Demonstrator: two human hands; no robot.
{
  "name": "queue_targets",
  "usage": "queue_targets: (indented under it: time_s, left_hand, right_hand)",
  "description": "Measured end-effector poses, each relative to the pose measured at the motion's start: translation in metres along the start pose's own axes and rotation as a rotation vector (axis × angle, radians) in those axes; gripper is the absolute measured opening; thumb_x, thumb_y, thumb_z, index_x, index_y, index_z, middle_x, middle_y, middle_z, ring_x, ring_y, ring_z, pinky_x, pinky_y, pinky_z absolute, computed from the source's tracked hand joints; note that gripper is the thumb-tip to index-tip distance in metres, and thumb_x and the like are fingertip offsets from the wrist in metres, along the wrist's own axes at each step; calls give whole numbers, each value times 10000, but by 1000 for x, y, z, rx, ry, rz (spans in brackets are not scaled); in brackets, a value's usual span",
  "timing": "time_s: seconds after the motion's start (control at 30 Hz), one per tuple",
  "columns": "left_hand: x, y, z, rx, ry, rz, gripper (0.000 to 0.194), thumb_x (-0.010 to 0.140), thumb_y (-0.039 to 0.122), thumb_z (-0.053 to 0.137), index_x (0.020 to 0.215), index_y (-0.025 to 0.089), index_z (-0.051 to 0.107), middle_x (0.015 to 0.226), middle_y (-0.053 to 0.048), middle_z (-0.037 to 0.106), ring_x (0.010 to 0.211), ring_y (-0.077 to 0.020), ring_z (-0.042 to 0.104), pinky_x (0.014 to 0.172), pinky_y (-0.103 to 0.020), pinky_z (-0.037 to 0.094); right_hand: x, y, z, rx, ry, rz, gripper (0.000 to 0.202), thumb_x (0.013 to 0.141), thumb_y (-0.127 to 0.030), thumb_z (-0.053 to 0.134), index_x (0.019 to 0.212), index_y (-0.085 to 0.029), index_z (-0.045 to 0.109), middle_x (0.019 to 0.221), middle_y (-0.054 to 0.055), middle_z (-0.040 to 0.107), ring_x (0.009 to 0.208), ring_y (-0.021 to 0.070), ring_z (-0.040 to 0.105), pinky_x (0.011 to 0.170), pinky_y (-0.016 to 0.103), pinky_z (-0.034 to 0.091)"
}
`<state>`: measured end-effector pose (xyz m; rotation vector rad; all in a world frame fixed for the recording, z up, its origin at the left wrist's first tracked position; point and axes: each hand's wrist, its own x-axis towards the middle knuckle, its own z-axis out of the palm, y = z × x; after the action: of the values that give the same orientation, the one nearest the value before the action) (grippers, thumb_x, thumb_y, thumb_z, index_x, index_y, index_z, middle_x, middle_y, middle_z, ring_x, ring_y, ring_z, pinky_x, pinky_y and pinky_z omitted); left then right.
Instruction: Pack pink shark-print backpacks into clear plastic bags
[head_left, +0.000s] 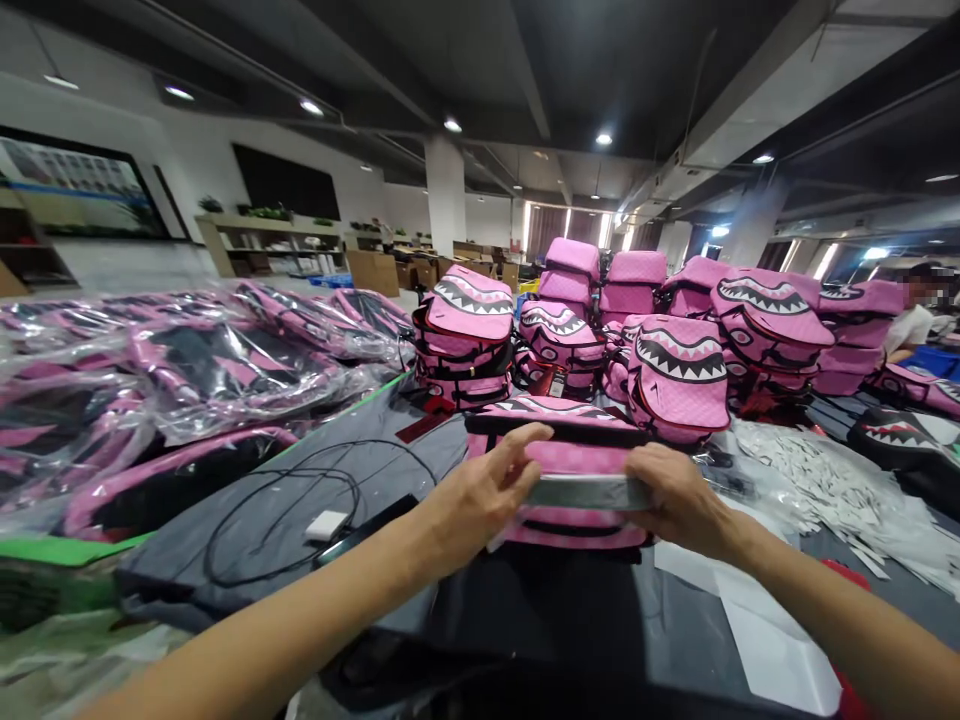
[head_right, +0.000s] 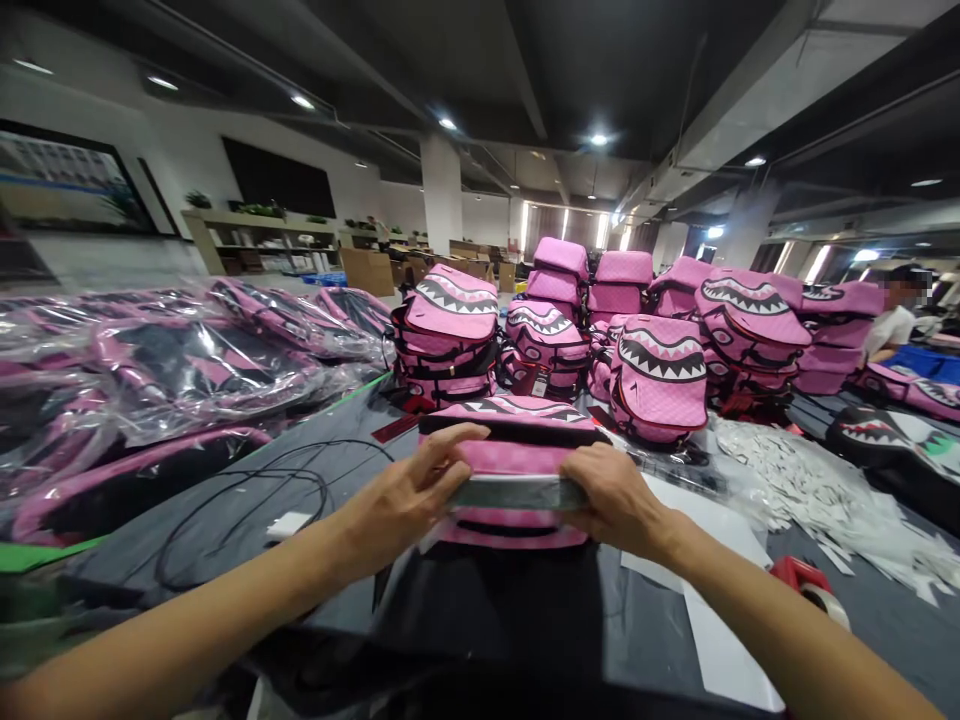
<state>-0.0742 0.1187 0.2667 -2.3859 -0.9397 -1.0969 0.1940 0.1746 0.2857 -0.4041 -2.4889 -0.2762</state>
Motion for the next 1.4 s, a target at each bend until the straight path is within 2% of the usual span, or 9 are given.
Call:
queue_targets:
  time_s: [0.1,0.17,0.3,0.47,0.6,0.73,0.97,1.17,1.4]
  left_hand:
    - [13,4,12,96,193,-50,369,1008,120,363,1376,149,373,1309,-148,605,927,-134,698,735,-222,565]
    - [13,3,18,135,197,-71,348,1018,126,346,1361,151,401,1378,-164,565,1097,-171,670,807,-250,573]
    - [-2,1,12,56,20,-94,308,1001,125,356,1247,212,520,1324,-79,610,1031,-132,687,817,-226,583]
    - [-30,12,10,-81,-227,-54,286,874,143,550,1152,208,563,1351,-111,560,1222,-220,599,887,-300,598]
    - [-48,9,33,-35,54,-136,388,996,131,412,1373,225,404,1236,-83,653,1057,-143,693,846,-243,601]
    - [-59,6,54,144,337,-103,440,993,126,477,1419,167,375,1263,-150,663,1208,-214,641,932,-305,590]
    - [-97,35,94,89,218,-99,365,963,51,467,1322,115,486,1195,-131,705,1282,-224,587,955,-270,577]
    - [-154,51,145,178,99,-139,240,940,-4,467,1066,146,606,1297,-112,664,1355,-216,517,1011,-307,551]
    - [-163,57,137,2,42,-204,126,915,208,645,1028,154,633,1357,-161,583,1327,-287,503,1024,-411,543]
  right_hand:
    - [3,-6,10,-156,280,104,143,947,-322,468,838,-230,462,685,10,494,625,185,450,608,325,316]
    - [1,-12,14,-153,265,120,166,925,-367,512,851,-232,449,692,4,484,621,183,441,605,329,319]
    - [-8,-15,18,-15,16,-51,63,938,-210,478,889,-225,441,717,-15,514,615,154,444,604,300,342]
    - [-19,-12,37,-168,283,-50,240,844,-2,368,836,-230,445,680,-10,462,608,166,411,600,304,317]
    - [-24,-24,56,-70,187,-69,117,881,-112,433,854,-225,449,699,-5,481,618,165,432,609,306,340]
    - [-32,-32,71,-103,158,-100,133,894,-84,447,882,-217,446,690,-15,471,601,159,420,598,298,325]
    - [-69,-22,117,-158,371,20,245,901,2,397,821,-221,463,663,-6,434,626,177,401,612,321,330]
    - [-127,-31,153,-138,148,55,199,870,-38,439,925,-204,533,721,16,537,668,186,468,642,324,402]
    - [-141,-28,135,130,-118,208,377,934,-183,490,1308,-149,458,888,72,651,792,215,596,747,351,489]
